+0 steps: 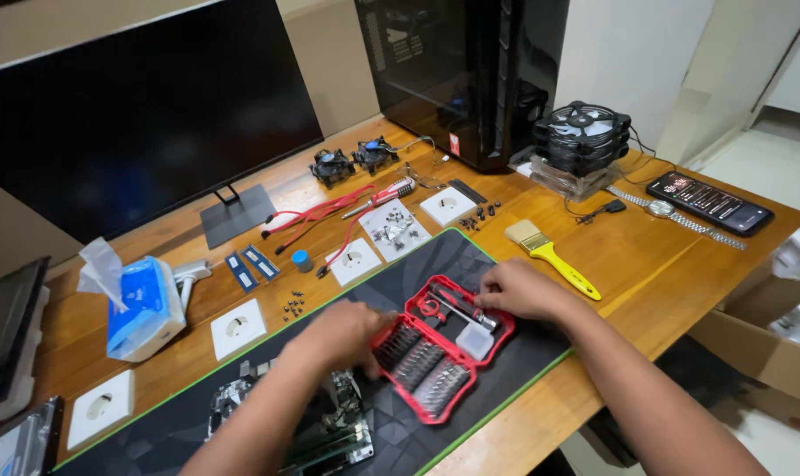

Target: The person opens a red screwdriver kit and selects a screwdriver. They then use the screwdriver to tighten screws on a CPU cooler mounted on a motherboard. The person works at a desk with various computer parts and tools visible.

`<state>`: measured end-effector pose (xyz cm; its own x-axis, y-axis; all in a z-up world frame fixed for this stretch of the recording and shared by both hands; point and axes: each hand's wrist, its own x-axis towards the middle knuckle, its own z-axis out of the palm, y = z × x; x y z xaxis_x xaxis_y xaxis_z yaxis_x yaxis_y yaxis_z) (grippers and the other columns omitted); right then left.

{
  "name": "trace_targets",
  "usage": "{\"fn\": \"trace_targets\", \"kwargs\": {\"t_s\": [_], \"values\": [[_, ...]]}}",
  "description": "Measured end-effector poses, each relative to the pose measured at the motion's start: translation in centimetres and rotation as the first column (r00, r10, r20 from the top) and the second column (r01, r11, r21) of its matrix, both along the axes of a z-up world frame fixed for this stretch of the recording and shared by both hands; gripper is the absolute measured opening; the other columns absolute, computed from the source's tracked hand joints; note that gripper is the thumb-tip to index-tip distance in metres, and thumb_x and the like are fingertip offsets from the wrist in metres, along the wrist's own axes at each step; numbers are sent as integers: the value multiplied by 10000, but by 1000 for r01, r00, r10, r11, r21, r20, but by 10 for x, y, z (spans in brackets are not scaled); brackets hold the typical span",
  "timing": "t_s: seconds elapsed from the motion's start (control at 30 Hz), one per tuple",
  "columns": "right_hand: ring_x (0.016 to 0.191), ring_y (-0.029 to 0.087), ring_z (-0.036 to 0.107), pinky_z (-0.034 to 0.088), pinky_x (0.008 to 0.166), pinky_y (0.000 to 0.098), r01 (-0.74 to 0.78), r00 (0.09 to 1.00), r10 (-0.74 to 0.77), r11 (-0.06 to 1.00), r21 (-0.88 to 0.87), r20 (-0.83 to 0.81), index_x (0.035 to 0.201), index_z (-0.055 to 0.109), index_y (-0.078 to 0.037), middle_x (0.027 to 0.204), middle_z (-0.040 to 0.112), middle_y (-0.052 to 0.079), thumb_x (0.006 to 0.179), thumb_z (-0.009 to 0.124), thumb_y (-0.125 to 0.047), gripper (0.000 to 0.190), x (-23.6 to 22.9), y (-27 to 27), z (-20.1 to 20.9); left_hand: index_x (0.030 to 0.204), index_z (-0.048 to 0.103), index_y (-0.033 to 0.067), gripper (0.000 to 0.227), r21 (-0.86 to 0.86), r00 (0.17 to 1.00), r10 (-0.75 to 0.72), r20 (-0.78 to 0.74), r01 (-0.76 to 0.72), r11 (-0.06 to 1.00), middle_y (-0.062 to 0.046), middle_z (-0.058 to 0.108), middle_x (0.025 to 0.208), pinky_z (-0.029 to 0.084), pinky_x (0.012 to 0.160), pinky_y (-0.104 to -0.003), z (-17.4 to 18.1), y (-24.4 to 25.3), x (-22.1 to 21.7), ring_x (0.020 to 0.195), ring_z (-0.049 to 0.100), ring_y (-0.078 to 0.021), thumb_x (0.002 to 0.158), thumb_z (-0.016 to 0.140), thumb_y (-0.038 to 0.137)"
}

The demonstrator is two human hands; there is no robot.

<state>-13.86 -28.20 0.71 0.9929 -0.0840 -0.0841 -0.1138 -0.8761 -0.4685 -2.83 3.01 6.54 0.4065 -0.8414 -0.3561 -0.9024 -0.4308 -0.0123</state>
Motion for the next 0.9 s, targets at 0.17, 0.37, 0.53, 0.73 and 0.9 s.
{"fn": "trace_targets", "kwargs": {"t_s": [0.17, 0.37, 0.53, 0.73, 0.9], "values": [[640, 134, 546, 412, 676, 348, -114, 985, 111, 993, -10, -132, 674, 656, -186, 608, 618, -32, 978, 814, -335, 374, -15, 11, 23, 1702, 392, 254, 1199, 109, 999, 18, -46, -13, 994, -131, 733, 1320, 551, 883, -500, -4, -4, 23, 1192, 692, -370, 657, 973, 162], [592, 134, 652, 511, 622, 308, -71, 926, 68, 997, 5, -372, 734, 751, -144, 637, 742, 8, 961, 821, -286, 277, -2, 25, 66, 1716, 352, 220, 1205, 142, 998, -50, 40, 44, 989, -121, 760, 1209, 556, 817, -504, -9, 0, 20, 1086, 716, -383, 683, 970, 152], [609, 129, 682, 528, 539, 285, -77, 927, 52, 996, -54, -372, 797, 844, -153, 674, 755, 5, 895, 873, -291, 172, 26, 27, 80, 1770, 149, 98, 804, 192, 996, 89, 3, -88, 977, -223, 689, 1297, 405, 1181, -628, 18, -5, -23, 1251, 634, -428, 1038, 454, -36], [756, 202, 658, 466, 698, 387, -150, 967, 126, 984, -94, -220, 809, 733, -167, 777, 731, 28, 903, 798, -368, 231, 52, 27, 47, 1761, -95, 12, 1600, 221, 980, 188, -57, -172, 960, -335, 287, 1697, 238, 1284, -582, 35, -13, -67, 1528, 377, -499, 703, 513, 1047], [927, 347, 702, 498, 794, 490, -155, 987, 149, 980, -126, -58, 867, 637, -173, 928, 761, 79, 954, 712, -405, 258, 53, 37, 14, 1800, -84, 71, 1721, 261, 993, 70, 91, -92, 961, -467, 197, 1673, 240, 1194, -622, 10, -16, -76, 1454, 359, -616, 647, 670, 1103]]}}
